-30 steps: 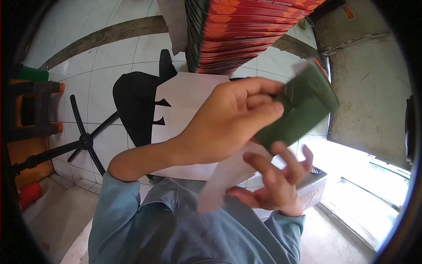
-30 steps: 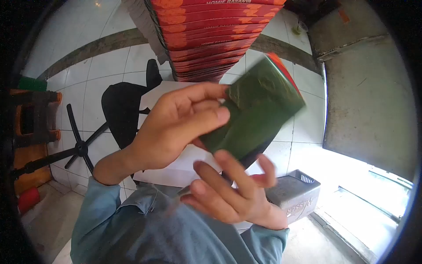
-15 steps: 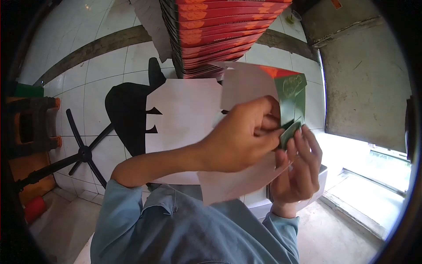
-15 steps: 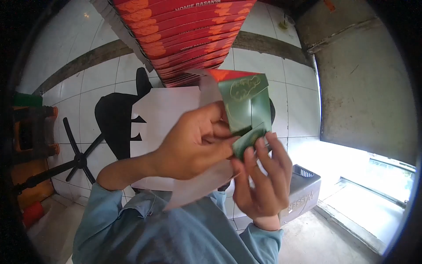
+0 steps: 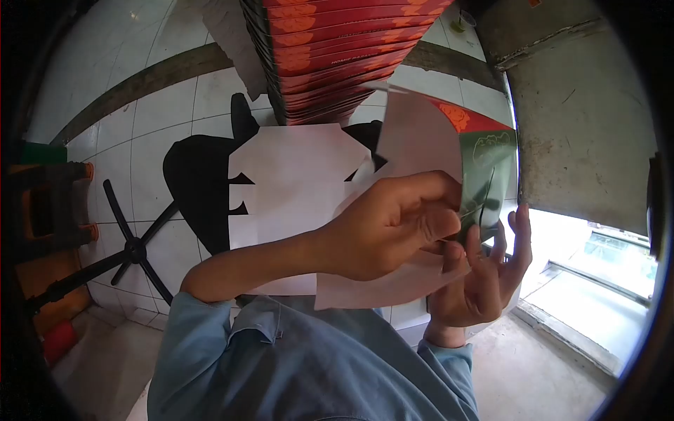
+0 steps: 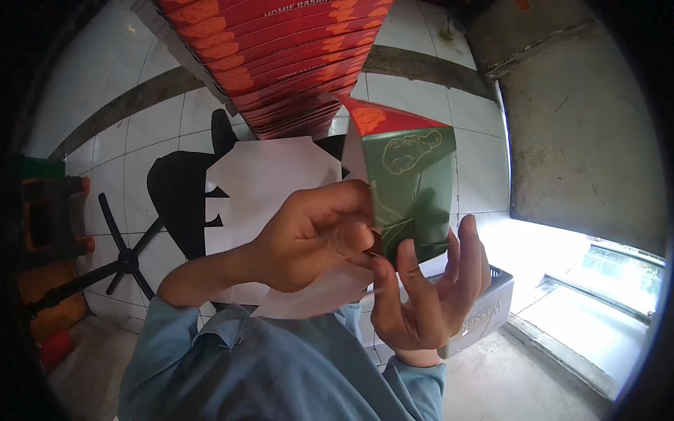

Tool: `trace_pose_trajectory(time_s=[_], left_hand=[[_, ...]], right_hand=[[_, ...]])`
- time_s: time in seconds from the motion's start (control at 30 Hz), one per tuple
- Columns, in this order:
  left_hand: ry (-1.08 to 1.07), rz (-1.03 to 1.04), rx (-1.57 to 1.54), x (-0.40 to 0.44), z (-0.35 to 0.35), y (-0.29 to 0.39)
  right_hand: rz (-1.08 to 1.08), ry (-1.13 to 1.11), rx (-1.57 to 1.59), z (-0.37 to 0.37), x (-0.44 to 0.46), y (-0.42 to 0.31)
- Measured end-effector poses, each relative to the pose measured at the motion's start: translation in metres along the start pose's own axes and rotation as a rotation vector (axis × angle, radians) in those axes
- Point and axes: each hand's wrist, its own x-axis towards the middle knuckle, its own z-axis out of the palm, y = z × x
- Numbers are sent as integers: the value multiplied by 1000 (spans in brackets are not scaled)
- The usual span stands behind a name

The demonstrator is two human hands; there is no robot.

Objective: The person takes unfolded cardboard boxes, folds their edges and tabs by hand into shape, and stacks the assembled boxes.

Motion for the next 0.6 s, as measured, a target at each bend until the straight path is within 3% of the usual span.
trace_pose_trajectory(time_s=[0.1,0.17,0.2,0.27,0.3,0.37,0.43,0.5,0.57,0.6], left_hand=[[-16,123,-22,-4,-5,-10],[-1,-87,-20,-12,-1,-4],[-3,-84,-24,-16,-1,-7],[-275,207,602,-24,-1,-24],[-278,210,597,-28,-2,-38],[-460,652,1172,-31,-10,-71],[-529,678,1301,-30,-29,-90],[-598,699,1443,-27,-45,-80],[-526,395,1307,-25,-57,-56],[-375,446,1237,-26,-62,-54]], right_hand=[[-46,-74,-111,-12,-1,3],[9,-42,252,-21,-4,12],[145,37,391,-21,1,15],[380,266,705,-19,15,19],[382,315,824,-19,27,23],[400,324,628,-5,39,12],[437,156,455,-18,40,21],[458,157,316,-7,35,21],[409,205,295,-5,22,22],[364,250,270,-5,16,20]])
